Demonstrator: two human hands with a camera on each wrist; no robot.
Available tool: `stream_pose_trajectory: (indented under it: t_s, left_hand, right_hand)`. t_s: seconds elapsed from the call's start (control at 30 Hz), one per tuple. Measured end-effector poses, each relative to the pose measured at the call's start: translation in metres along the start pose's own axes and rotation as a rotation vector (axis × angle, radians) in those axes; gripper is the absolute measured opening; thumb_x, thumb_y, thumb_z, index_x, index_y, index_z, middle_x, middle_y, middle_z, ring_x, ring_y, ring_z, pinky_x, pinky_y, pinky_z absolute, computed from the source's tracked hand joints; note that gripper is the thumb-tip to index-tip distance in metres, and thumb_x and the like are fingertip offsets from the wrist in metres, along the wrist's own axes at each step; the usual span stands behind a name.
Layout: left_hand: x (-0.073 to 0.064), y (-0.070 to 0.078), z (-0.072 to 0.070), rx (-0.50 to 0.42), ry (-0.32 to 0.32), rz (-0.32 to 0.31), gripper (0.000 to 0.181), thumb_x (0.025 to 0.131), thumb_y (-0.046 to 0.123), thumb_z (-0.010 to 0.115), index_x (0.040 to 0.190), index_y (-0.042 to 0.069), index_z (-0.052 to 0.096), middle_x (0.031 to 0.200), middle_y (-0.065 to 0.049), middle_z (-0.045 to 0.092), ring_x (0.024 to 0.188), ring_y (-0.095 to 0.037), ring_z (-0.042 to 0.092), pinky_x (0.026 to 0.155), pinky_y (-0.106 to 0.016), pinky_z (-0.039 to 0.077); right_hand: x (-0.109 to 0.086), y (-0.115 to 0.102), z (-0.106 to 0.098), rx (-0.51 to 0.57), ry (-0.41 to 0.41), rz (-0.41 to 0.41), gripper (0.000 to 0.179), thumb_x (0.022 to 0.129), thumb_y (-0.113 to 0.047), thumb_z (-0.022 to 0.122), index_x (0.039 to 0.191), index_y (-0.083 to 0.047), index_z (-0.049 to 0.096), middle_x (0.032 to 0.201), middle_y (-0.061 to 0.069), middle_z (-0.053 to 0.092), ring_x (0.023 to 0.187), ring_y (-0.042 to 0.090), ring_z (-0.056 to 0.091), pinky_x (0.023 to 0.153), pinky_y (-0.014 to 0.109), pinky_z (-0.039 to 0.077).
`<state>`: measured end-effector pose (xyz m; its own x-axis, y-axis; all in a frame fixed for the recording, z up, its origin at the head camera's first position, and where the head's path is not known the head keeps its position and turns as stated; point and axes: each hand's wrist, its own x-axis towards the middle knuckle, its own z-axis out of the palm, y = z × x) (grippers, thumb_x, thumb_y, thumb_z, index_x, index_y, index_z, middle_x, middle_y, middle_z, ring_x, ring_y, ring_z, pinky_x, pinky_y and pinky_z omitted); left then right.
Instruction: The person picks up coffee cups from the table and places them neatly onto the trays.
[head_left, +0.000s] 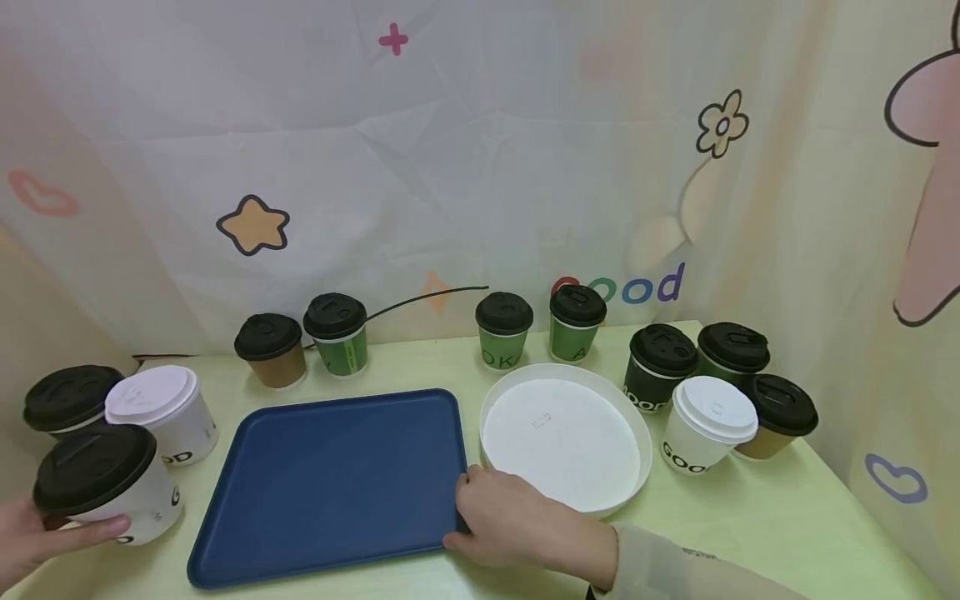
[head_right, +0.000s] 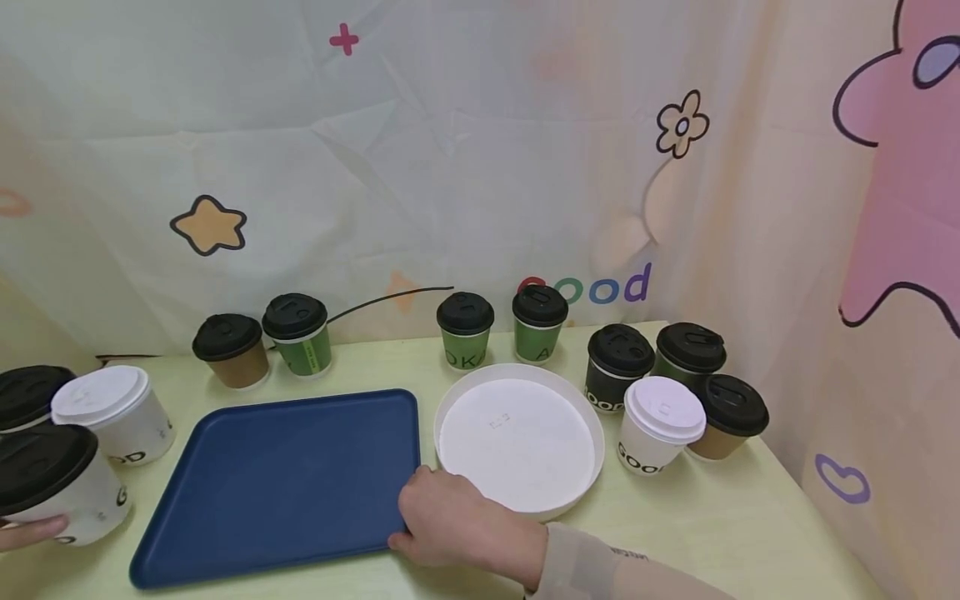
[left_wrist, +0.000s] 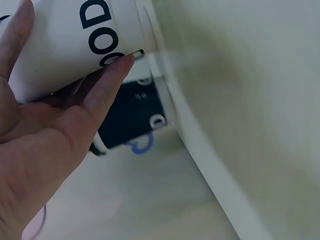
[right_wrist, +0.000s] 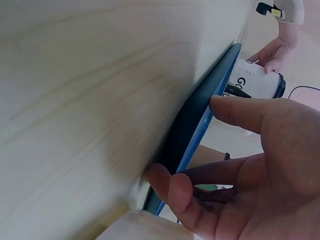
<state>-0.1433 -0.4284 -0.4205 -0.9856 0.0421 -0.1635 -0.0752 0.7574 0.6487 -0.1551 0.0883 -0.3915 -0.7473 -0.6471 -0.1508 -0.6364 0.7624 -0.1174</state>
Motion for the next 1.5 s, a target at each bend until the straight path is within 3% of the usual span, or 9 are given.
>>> stream_pose_trajectory:
  t_s: [0.07, 0.2, 0.3, 0.43, 0.6, 0.7, 1.03, 1.17, 1.5]
  left_hand:
    - [0.001, 0.007, 0.001, 0.001, -0.026, -0.011, 0.090, 0.098, 0.032, 0.073, 0.149, -0.015, 0.015, 0.142, -0.044, 0.032, 0.118, -0.059, 0.045, 0.087, -0.047, 0.057]
    - [0.000, 0.028, 0.002, -0.048, -0.058, 0.002, 0.092, 0.099, 0.032, 0.071, 0.154, -0.009, 0.011, 0.147, -0.044, 0.028, 0.123, -0.062, 0.039, 0.091, -0.065, 0.050]
    - [-0.003, 0.050, 0.004, -0.075, -0.068, 0.036, 0.091, 0.099, 0.029, 0.072, 0.157, -0.004, 0.010, 0.149, -0.040, 0.030, 0.124, -0.059, 0.041, 0.087, -0.063, 0.052]
    - [-0.005, 0.076, 0.010, -0.051, -0.061, 0.080, 0.082, 0.099, 0.028, 0.072, 0.157, -0.001, 0.022, 0.148, -0.032, 0.042, 0.124, -0.048, 0.045, 0.083, -0.046, 0.051]
    - [0.002, 0.099, 0.025, -0.109, -0.040, 0.213, 0.074, 0.094, 0.020, 0.077, 0.154, 0.004, 0.037, 0.139, -0.012, 0.057, 0.119, -0.010, 0.054, 0.083, -0.031, 0.053]
    - [0.010, 0.111, 0.033, -0.169, -0.069, 0.276, 0.075, 0.093, 0.016, 0.079, 0.154, 0.007, 0.038, 0.141, -0.010, 0.055, 0.114, 0.004, 0.051, 0.084, -0.029, 0.053]
    - [0.034, 0.151, 0.061, -0.213, -0.183, 0.268, 0.077, 0.090, 0.024, 0.082, 0.152, 0.003, 0.041, 0.141, -0.018, 0.056, 0.126, -0.033, 0.053, 0.096, -0.050, 0.046]
    - [0.044, 0.162, 0.070, -0.233, -0.191, 0.263, 0.080, 0.088, 0.026, 0.084, 0.152, 0.004, 0.041, 0.142, -0.018, 0.056, 0.128, -0.035, 0.052, 0.100, -0.056, 0.043]
    - [0.057, 0.179, 0.089, -0.264, -0.215, 0.285, 0.079, 0.086, 0.027, 0.086, 0.148, 0.001, 0.044, 0.137, -0.015, 0.060, 0.127, -0.033, 0.054, 0.101, -0.053, 0.044]
  right_hand:
    - [0.000, -0.001, 0.000, 0.002, 0.000, -0.001, 0.057, 0.092, -0.046, 0.075, 0.116, 0.006, 0.069, 0.098, 0.011, 0.065, 0.083, 0.016, 0.063, 0.070, 0.029, 0.055]
    - [0.001, -0.001, 0.001, -0.002, 0.006, -0.007, 0.058, 0.092, -0.046, 0.075, 0.116, 0.006, 0.069, 0.099, 0.011, 0.065, 0.082, 0.016, 0.063, 0.069, 0.029, 0.056]
    - [0.002, 0.000, 0.000, 0.002, 0.009, -0.007, 0.055, 0.092, -0.046, 0.075, 0.114, 0.004, 0.070, 0.097, 0.011, 0.065, 0.080, 0.015, 0.062, 0.067, 0.029, 0.055]
    - [0.002, 0.001, 0.000, 0.008, 0.009, -0.007, 0.055, 0.092, -0.046, 0.075, 0.114, 0.005, 0.069, 0.097, 0.010, 0.064, 0.079, 0.014, 0.062, 0.067, 0.029, 0.055]
    - [0.001, 0.003, 0.000, 0.006, 0.014, -0.009, 0.055, 0.092, -0.045, 0.075, 0.113, 0.005, 0.069, 0.095, 0.010, 0.064, 0.079, 0.014, 0.061, 0.068, 0.028, 0.054]
    - [0.001, 0.003, 0.000, 0.009, 0.016, -0.004, 0.055, 0.091, -0.045, 0.075, 0.112, 0.005, 0.069, 0.094, 0.010, 0.064, 0.078, 0.014, 0.060, 0.068, 0.028, 0.054]
    - [0.000, 0.003, 0.001, -0.002, 0.016, 0.002, 0.056, 0.091, -0.046, 0.075, 0.113, 0.005, 0.069, 0.096, 0.010, 0.064, 0.080, 0.015, 0.062, 0.069, 0.030, 0.055]
    - [0.000, 0.003, 0.001, -0.005, 0.022, -0.004, 0.056, 0.091, -0.046, 0.075, 0.113, 0.005, 0.069, 0.096, 0.010, 0.064, 0.081, 0.015, 0.062, 0.070, 0.030, 0.055]
    - [0.000, 0.002, 0.002, 0.002, 0.019, -0.005, 0.057, 0.091, -0.045, 0.076, 0.114, 0.006, 0.069, 0.097, 0.011, 0.064, 0.080, 0.015, 0.062, 0.069, 0.030, 0.055]
